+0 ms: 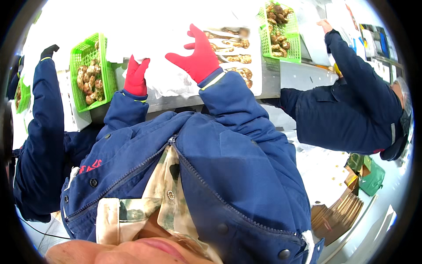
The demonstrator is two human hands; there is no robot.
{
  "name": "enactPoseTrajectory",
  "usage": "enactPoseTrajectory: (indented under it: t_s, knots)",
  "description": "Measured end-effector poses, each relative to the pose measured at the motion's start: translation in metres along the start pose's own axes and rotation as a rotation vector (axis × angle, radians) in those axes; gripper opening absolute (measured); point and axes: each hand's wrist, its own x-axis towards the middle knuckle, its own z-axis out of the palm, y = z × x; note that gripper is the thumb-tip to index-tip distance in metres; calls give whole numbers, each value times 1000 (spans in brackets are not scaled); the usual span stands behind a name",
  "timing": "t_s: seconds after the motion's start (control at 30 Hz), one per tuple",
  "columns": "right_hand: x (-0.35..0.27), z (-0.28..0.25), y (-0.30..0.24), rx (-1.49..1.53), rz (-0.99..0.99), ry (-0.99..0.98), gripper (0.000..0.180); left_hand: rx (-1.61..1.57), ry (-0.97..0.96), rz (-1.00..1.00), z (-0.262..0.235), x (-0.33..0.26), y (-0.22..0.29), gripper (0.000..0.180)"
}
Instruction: The person picks ginger roots from green plastic crates and arranges them in rows within white styrofoam boxes lined with white paper at a large industrial processing table.
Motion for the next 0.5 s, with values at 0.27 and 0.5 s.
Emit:
enactPoseTrajectory:
  t_s: [0.27,0.5]
  knots:
    - [-33,-33,31,330,229,-377,38,131,-137,21,69,-1,17,50]
    - [-62,-63,69,298,257,-334,40,-6,-48,-284,103,61,7,32]
